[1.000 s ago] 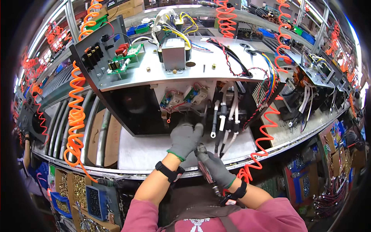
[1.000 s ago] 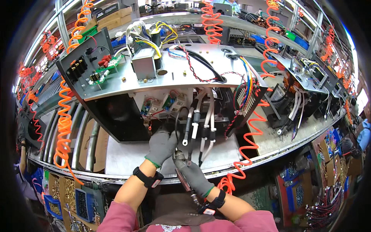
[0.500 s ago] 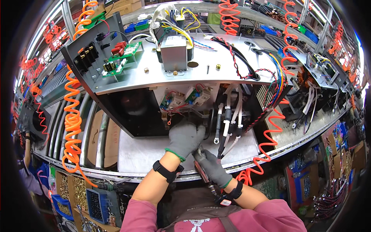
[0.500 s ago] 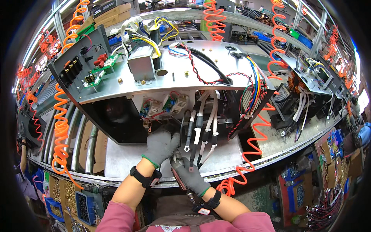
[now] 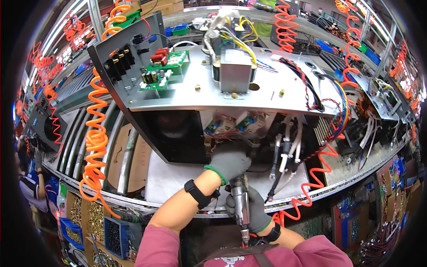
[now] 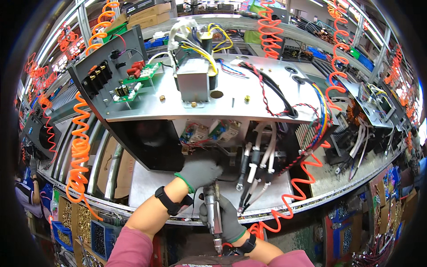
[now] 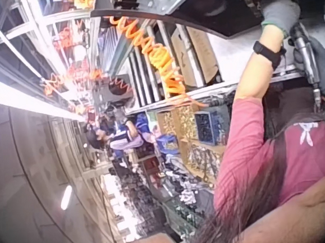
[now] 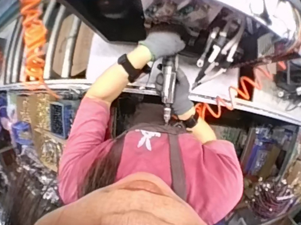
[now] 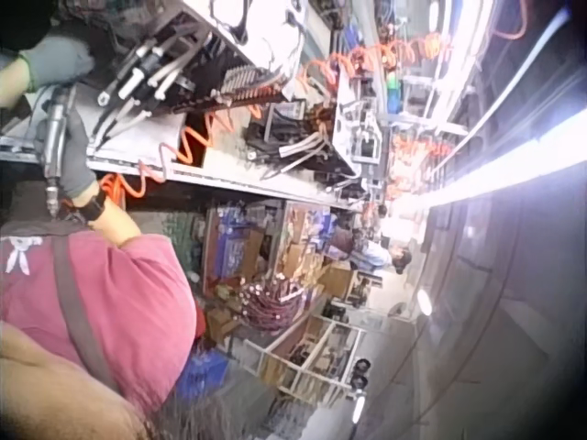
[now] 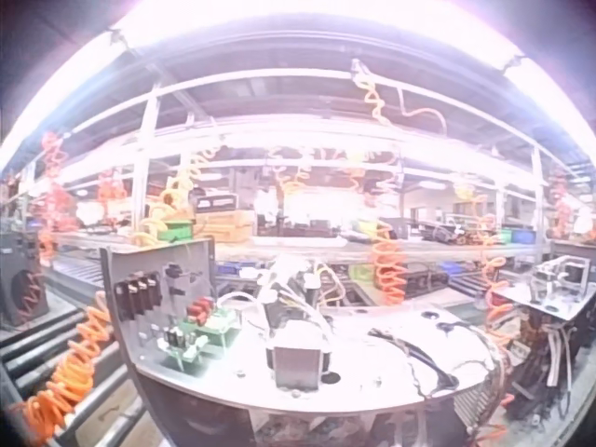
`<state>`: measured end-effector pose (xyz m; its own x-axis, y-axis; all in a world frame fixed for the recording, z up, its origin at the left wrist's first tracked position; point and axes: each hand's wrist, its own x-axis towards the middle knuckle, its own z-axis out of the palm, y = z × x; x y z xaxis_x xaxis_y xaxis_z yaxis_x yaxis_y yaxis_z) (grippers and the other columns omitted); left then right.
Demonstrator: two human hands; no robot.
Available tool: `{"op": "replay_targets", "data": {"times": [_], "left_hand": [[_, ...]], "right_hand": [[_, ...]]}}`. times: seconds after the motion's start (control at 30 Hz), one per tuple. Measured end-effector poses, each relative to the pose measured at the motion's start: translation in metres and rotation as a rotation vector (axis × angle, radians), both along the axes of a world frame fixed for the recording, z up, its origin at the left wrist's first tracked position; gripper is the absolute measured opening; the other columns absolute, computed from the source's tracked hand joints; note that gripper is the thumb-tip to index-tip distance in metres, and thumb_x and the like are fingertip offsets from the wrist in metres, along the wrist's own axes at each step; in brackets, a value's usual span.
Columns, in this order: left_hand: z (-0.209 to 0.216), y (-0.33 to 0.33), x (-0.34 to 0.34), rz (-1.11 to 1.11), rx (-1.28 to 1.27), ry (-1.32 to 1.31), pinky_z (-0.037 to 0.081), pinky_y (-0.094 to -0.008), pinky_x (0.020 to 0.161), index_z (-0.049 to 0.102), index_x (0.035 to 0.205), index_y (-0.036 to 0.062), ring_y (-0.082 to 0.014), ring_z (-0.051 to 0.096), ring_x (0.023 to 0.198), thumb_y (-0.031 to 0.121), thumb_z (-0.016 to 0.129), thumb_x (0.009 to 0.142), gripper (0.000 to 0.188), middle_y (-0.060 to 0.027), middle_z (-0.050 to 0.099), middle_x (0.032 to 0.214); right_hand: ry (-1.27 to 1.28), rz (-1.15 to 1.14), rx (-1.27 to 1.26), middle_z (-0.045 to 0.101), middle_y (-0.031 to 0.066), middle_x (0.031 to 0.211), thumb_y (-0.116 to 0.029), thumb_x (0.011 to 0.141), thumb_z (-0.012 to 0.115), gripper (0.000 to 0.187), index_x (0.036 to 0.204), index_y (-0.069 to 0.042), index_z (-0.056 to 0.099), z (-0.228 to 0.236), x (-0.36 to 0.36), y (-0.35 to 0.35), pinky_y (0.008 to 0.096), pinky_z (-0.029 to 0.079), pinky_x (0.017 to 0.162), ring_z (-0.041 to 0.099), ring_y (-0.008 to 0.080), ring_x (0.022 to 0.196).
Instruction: Assembling internal electrical components and wiring into a DC inverter housing on an assembly line.
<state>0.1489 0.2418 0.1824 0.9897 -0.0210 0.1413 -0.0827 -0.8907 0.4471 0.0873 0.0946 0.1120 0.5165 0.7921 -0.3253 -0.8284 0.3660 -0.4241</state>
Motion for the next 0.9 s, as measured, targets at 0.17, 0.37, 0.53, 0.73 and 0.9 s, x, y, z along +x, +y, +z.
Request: {"op": "replay_targets", "data": {"times": [0.17,0.37,0.53,0.73,0.9], "left_hand": [[-0.023,0.016,-0.003,-0.291,0.196,-0.090,0.050,-0.0395,0.061,0.067,0.079,0.0026,-0.0314,0.062,0.067,0.012,0.054,0.076,0.017,-0.0160,0.064,0.077],[-0.032,-0.008,0.019,-0.035,-0.088,0.091,0.050,-0.0438,0.063,0.069,0.083,0.0036,-0.0305,0.066,0.075,0.017,0.057,0.072,0.021,-0.0176,0.067,0.082],[-0.034,-0.018,0.025,0.010,0.041,0.159,0.051,-0.0423,0.065,0.069,0.090,0.0058,-0.0304,0.066,0.080,0.018,0.058,0.075,0.022,-0.0158,0.068,0.085],[-0.026,-0.022,0.025,-0.069,-0.009,0.073,0.050,-0.0428,0.075,0.071,0.095,0.0066,-0.0327,0.065,0.085,0.019,0.055,0.077,0.027,-0.0144,0.068,0.095],[-0.005,0.009,0.002,-0.315,0.126,0.032,0.051,-0.0424,0.067,0.071,0.082,0.0039,-0.0330,0.064,0.073,0.014,0.054,0.076,0.021,-0.0177,0.067,0.082]], "right_hand": [[-0.078,-0.073,-0.173,0.056,0.0083,0.082,-0.066,0.078,0.046,0.068,0.117,-0.010,0.047,-0.010,-0.013,0.003,0.0331,0.047,0.061,0.054,0.0221,0.070],[-0.142,0.043,-0.378,0.055,0.0008,0.076,-0.034,0.091,0.054,0.022,0.099,-0.014,0.054,0.016,-0.017,0.000,0.0235,0.047,0.047,0.054,0.0118,0.057],[-0.081,-0.170,-0.562,0.045,-0.0014,0.065,-0.045,0.088,0.052,0.029,0.090,-0.017,0.048,0.054,-0.035,0.032,0.0227,0.035,0.037,0.041,0.0120,0.045],[-0.161,-0.163,-0.467,0.044,-0.0019,0.060,-0.053,0.080,0.056,0.041,0.099,-0.017,0.049,0.043,-0.026,0.029,0.0260,0.037,0.038,0.044,0.0127,0.047],[0.028,-0.026,-0.136,0.052,0.0027,0.068,-0.034,0.085,0.056,0.023,0.089,-0.013,0.049,0.021,-0.017,0.027,0.0289,0.042,0.047,0.049,0.0155,0.054]]}}
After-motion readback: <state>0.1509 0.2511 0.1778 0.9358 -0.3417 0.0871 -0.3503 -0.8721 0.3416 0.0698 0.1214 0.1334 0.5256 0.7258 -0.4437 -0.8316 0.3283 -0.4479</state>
